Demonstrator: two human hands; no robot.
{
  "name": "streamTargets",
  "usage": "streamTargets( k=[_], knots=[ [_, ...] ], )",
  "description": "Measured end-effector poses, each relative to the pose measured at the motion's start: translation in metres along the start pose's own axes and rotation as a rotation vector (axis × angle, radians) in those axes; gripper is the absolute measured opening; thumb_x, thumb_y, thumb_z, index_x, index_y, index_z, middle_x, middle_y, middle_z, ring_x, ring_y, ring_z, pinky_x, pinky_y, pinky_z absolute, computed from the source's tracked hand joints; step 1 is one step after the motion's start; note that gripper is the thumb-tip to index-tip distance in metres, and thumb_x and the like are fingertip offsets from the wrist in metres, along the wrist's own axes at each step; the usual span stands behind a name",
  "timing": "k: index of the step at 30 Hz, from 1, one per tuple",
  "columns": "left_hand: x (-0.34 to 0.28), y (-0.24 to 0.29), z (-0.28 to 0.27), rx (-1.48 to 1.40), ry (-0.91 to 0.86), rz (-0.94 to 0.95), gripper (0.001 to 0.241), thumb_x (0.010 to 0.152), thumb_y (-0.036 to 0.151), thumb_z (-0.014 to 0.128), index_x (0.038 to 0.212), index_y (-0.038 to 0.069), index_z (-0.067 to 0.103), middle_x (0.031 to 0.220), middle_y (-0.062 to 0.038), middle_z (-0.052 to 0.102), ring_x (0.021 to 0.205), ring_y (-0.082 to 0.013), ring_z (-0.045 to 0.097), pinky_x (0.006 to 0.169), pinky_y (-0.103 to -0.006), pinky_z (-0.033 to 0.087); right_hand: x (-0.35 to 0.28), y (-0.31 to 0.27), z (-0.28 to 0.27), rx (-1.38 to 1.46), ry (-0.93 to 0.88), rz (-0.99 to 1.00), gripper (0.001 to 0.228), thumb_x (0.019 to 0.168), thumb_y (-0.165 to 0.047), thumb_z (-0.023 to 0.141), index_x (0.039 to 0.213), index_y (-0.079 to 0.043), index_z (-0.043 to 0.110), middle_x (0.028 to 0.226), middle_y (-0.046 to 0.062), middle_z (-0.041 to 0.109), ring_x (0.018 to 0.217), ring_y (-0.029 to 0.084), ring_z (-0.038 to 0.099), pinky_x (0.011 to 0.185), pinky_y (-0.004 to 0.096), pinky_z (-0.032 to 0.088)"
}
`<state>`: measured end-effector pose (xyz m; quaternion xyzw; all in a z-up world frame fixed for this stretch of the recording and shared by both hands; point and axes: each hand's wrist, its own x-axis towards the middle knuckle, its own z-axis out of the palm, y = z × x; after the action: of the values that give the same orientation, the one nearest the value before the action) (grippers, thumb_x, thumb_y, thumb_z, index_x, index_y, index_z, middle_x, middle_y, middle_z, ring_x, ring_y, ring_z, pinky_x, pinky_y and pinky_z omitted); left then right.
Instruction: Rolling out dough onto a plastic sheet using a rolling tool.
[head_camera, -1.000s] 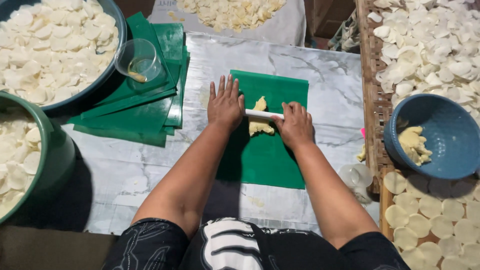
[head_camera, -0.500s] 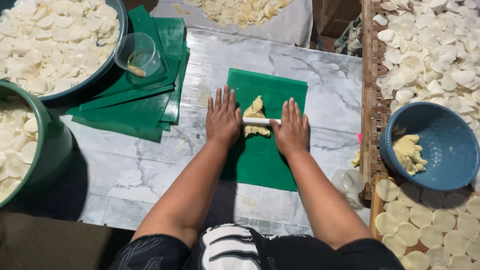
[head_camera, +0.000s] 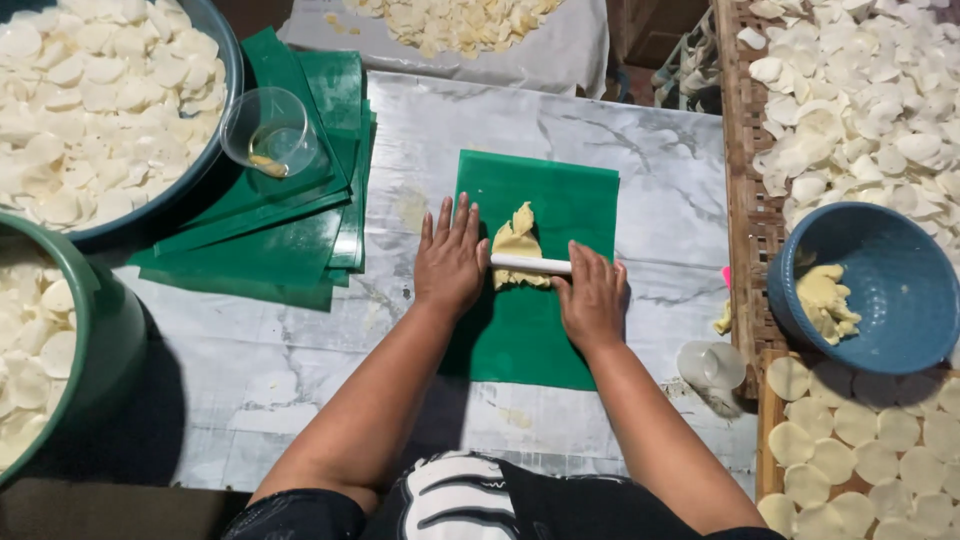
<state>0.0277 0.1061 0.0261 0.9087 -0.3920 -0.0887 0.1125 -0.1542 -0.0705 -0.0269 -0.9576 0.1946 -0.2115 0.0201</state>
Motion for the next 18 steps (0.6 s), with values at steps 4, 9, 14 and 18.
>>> streamTargets(
  k=[4, 9, 14, 18],
  knots=[
    [0.007, -0.011, -0.009, 0.036, 0.044, 0.004, 0.065, 0.109, 0.045, 0.022, 0.164, 0.01, 0.026, 0.174, -0.01, 0.015, 0.161, -0.0296, 0.005, 0.129, -0.0524, -0.003, 0.003, 0.018, 0.014, -0.02, -0.077, 0.0, 0.047, 0.087, -0.038, 0.072, 0.132, -0.032, 0.06, 0.11, -0.009, 0.053, 0.11, 0.017, 0.053, 0.105, 0.044, 0.035],
    [0.05, -0.044, 0.011, 0.034, 0.084, -0.048, 0.066, 0.103, 0.037, 0.029, 0.162, 0.007, 0.03, 0.173, -0.013, 0.016, 0.161, -0.0301, 0.005, 0.13, -0.0537, -0.003, 0.055, -0.007, 0.018, 0.024, -0.186, 0.07, 0.072, 0.103, -0.058, 0.048, 0.152, -0.005, 0.048, 0.156, 0.022, 0.047, 0.144, 0.037, 0.045, 0.111, 0.053, 0.035],
    [0.031, -0.038, 0.02, -0.021, 0.096, -0.059, 0.066, 0.105, 0.037, 0.028, 0.162, 0.005, 0.031, 0.172, -0.017, 0.02, 0.16, -0.0337, 0.011, 0.129, -0.0534, 0.002, 0.067, -0.021, 0.022, -0.081, -0.107, 0.152, 0.069, 0.107, -0.053, 0.045, 0.149, 0.001, 0.049, 0.161, 0.026, 0.039, 0.149, 0.038, 0.038, 0.115, 0.054, 0.03],
    [-0.001, -0.031, 0.008, 0.01, 0.064, -0.026, 0.065, 0.106, 0.039, 0.026, 0.163, 0.008, 0.027, 0.173, -0.014, 0.015, 0.16, -0.0329, 0.009, 0.129, -0.0519, 0.004, 0.025, -0.038, 0.008, -0.084, 0.051, 0.11, 0.059, 0.109, -0.041, 0.046, 0.149, 0.003, 0.05, 0.158, 0.027, 0.044, 0.145, 0.039, 0.046, 0.112, 0.053, 0.037]
  ],
)
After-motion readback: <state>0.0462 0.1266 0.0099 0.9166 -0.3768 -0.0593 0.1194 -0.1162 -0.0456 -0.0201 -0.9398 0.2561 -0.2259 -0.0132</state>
